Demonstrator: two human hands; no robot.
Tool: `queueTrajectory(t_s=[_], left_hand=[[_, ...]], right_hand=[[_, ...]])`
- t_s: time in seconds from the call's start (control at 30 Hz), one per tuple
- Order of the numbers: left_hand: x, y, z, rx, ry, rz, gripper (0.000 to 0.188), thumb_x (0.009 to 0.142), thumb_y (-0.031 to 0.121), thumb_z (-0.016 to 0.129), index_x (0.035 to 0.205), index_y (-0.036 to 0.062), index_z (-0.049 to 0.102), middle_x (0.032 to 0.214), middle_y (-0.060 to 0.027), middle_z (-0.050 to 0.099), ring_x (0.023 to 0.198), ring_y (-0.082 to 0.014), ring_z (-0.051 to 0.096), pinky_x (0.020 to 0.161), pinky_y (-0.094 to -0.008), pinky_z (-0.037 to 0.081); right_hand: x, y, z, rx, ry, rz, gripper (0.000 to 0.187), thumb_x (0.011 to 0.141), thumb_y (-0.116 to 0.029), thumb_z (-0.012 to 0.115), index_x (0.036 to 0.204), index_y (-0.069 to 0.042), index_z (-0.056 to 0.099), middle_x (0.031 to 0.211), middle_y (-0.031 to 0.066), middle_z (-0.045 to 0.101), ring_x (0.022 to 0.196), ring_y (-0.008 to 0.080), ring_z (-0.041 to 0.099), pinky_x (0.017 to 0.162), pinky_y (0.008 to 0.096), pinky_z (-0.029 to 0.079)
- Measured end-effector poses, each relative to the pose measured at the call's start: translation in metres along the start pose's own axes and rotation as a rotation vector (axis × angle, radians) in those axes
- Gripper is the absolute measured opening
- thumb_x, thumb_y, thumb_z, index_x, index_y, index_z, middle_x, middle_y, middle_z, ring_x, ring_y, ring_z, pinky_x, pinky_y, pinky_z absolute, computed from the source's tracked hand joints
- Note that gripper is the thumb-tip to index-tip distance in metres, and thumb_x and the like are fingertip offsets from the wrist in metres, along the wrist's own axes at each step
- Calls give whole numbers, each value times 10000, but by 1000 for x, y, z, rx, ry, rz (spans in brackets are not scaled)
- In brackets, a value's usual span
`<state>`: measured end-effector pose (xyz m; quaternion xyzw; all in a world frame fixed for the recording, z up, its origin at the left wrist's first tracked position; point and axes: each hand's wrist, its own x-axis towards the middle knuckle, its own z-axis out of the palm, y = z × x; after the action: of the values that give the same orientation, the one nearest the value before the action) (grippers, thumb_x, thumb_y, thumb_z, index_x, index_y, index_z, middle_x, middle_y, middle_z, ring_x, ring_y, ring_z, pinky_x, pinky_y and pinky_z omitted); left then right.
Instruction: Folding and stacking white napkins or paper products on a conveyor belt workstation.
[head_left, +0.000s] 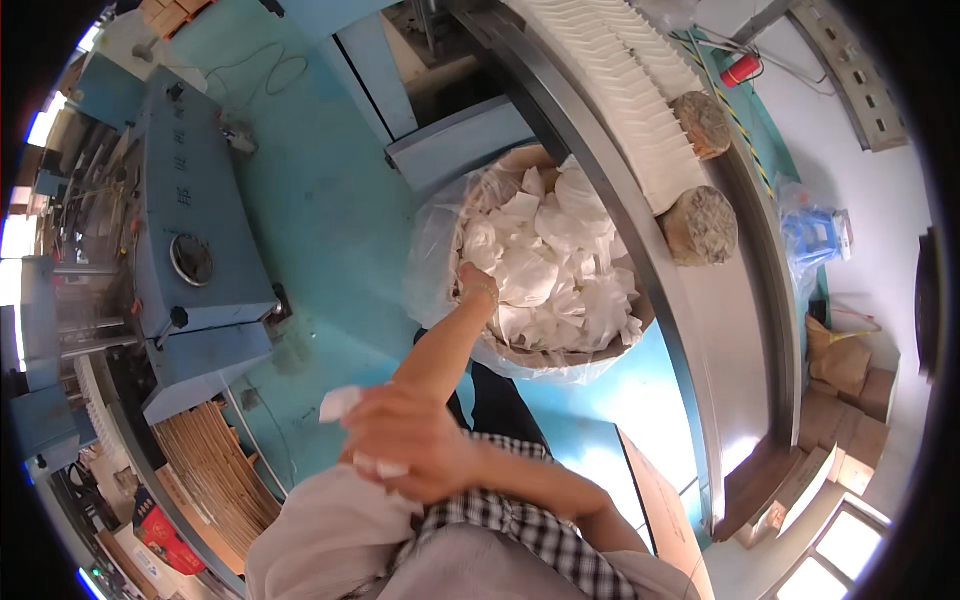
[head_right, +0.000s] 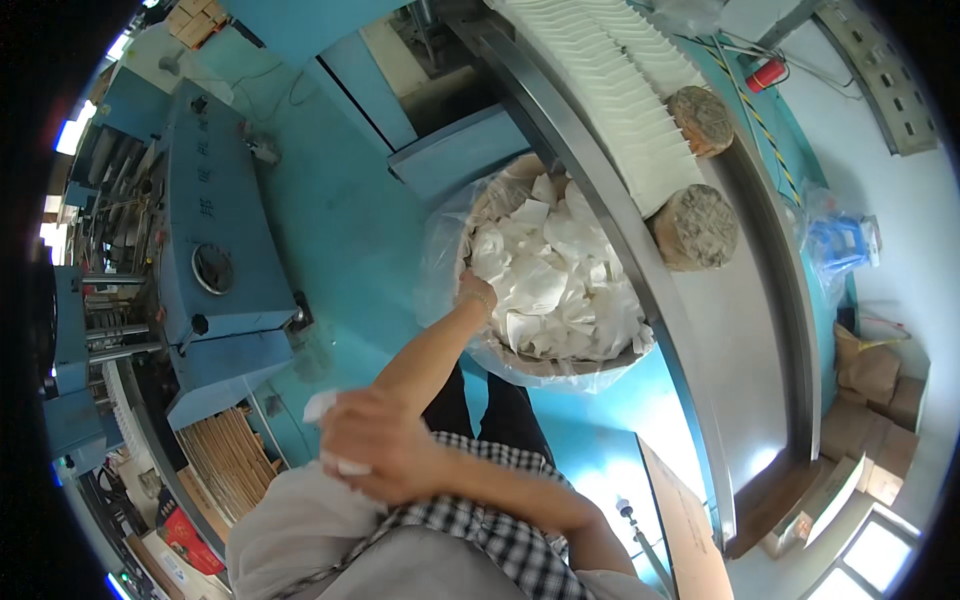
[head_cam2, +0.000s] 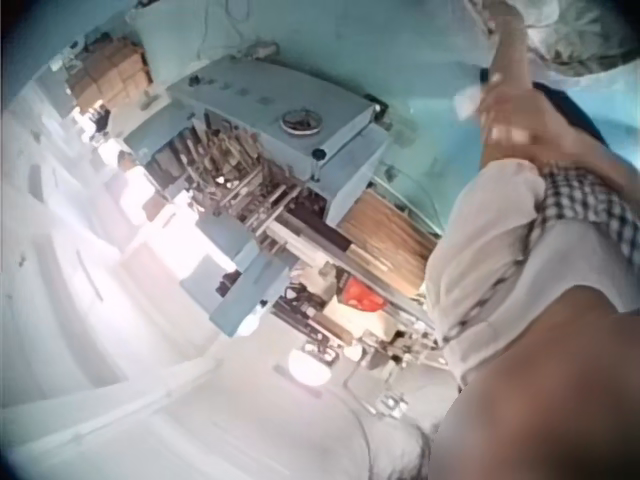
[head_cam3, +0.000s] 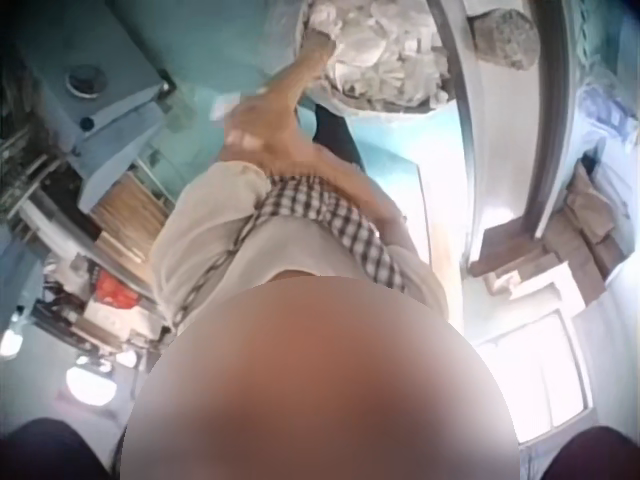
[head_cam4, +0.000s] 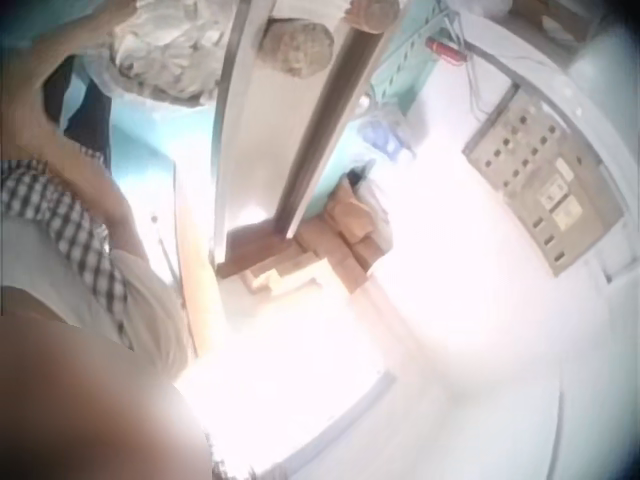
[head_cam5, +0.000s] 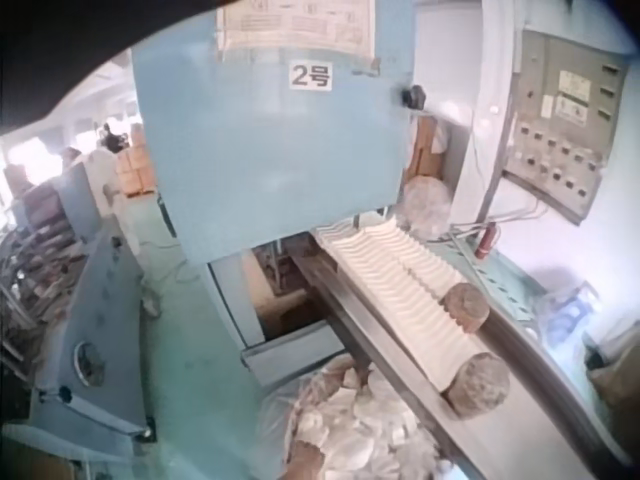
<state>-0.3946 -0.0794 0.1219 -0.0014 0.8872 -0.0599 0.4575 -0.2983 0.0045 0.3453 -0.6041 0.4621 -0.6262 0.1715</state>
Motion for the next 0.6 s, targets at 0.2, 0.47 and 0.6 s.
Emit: queueTrajectory(t_s=[0.2, 0.47, 0.6], left_hand=[[-41, 11, -17, -363, 464, 167, 289, 946, 243, 550, 1205, 149, 639, 1202, -99, 652, 1129, -268, 610, 911, -425, 471], [18, -41, -3, -2255, 75, -222, 312, 934, 243, 601, 1225, 128, 596, 1191, -89, 649, 1022, -286, 654, 910, -411, 518], [28, -50, 21, -2913, 425, -423, 190, 903, 237, 594, 972, 62, 617, 913, -74, 664, 767, -197, 660, 627, -311, 543]], right_hand=[[-82, 132, -64, -406, 196, 346, 184, 893, -97, 629, 1064, -39, 660, 1033, 154, 638, 947, 350, 611, 820, 437, 484], [-32, -9, 18, -234, 212, 81, 246, 971, -208, 508, 1084, -38, 648, 1116, 177, 617, 1138, 352, 564, 977, 482, 418], [-61, 90, -10, -226, 368, 547, 308, 1013, -273, 459, 1179, -50, 593, 1112, 137, 614, 1111, 373, 573, 986, 443, 443]])
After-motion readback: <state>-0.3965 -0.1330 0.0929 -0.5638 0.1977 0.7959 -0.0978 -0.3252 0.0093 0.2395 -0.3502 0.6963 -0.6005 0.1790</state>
